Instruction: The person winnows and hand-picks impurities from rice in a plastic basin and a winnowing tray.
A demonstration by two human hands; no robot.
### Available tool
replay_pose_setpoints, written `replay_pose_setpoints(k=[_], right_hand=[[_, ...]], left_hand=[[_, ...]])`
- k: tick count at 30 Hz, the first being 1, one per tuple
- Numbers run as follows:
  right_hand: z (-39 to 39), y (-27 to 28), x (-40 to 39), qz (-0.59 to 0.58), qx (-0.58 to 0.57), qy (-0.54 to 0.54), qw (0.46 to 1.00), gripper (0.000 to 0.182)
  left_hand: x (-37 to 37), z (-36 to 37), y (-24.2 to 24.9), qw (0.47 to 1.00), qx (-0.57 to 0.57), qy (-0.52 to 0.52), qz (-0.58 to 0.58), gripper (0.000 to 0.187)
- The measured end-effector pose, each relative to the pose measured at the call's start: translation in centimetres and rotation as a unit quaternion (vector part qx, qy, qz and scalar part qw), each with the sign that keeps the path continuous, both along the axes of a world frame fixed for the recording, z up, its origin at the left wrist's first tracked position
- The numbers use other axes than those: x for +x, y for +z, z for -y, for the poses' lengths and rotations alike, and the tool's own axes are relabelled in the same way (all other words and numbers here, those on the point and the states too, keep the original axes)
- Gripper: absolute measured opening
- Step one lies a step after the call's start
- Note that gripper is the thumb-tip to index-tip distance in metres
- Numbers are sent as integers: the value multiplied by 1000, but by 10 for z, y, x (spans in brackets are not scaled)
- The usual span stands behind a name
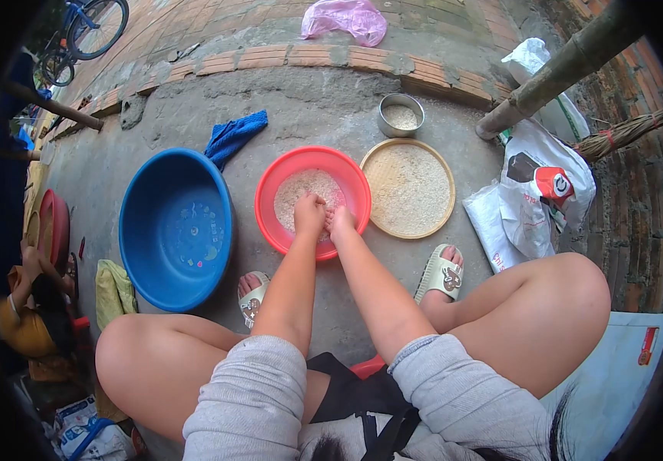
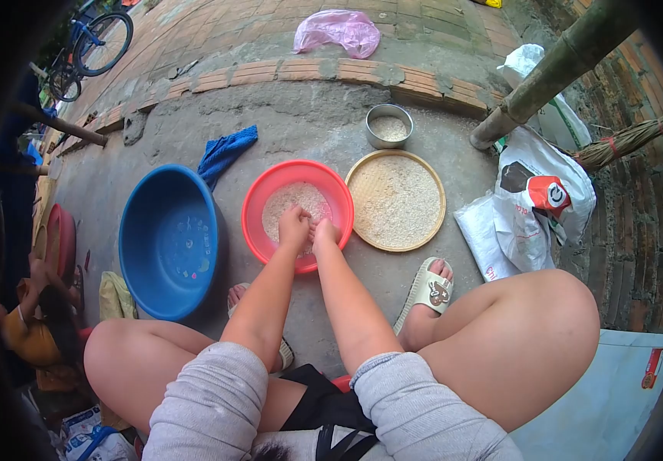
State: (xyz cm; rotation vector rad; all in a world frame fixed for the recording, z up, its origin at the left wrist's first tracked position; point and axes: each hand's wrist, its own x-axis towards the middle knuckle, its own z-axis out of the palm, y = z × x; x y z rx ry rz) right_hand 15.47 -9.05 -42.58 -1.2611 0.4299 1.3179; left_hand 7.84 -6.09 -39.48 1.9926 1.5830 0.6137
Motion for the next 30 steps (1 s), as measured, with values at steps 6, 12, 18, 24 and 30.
replay_pose_setpoints(k=[6,12,18,24,30], right_hand=[[-6,17,12,-81,-54,60,993,41],[-11,16,15,-111,-44,59,991,43],[-8,-3,7,-46,-36,37,998,38],[-7,16,9,-59,-32,63,996,46],[-7,20,10,-61,-50,49,996,49]], left_hand=[[-6,-26,32,902,-333,64,269,16],[-2,-31,22,987,-145,-49,42,31],[8,-12,21,980,114,-76,-147,27],[9,-19,5,991,-124,-47,7,21],[6,-44,29,852,-451,-77,254,23]])
